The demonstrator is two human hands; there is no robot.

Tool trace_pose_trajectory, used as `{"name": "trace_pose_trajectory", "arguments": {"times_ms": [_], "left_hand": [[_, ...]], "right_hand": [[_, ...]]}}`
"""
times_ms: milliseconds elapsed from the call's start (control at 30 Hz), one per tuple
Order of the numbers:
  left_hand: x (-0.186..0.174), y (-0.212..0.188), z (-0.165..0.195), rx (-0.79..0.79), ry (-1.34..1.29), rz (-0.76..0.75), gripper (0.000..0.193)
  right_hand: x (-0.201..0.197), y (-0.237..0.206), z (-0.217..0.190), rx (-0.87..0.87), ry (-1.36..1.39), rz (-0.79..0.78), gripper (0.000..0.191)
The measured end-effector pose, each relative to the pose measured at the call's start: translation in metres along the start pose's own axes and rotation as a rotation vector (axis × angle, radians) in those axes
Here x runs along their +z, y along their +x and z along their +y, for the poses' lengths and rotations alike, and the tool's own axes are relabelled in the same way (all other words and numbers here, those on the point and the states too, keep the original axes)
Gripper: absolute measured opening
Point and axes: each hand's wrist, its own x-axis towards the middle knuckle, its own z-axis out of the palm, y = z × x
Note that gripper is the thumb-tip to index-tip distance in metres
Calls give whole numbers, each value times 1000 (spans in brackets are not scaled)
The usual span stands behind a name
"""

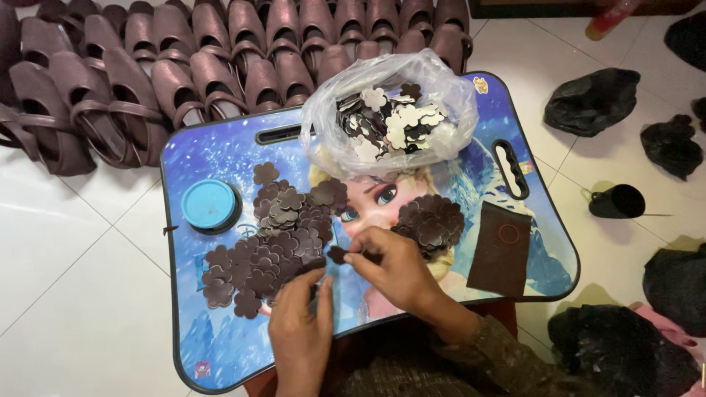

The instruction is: The person sits at a low table and repeatedly picks up small dark flower-shaped pieces, aligns them, and joins them together by hand. They place the joined pieces into a growing pile on the table.

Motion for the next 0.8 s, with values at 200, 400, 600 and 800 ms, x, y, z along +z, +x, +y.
{"name": "trace_pose_trajectory", "arguments": {"times_ms": [200, 400, 600, 800], "left_hand": [[13, -2, 24, -269, -399, -132, 18], [14, 2, 37, -238, -400, -169, 17], [13, 2, 39, -211, -352, -195, 15], [19, 0, 33, -104, -235, -200, 12]], "right_hand": [[-20, -32, -4, -160, 64, 29, 14], [-31, -37, -9, -91, 74, 68, 15], [-32, -38, -10, -134, 67, 77, 16], [-34, -38, -11, -159, 37, 74, 16]]}}
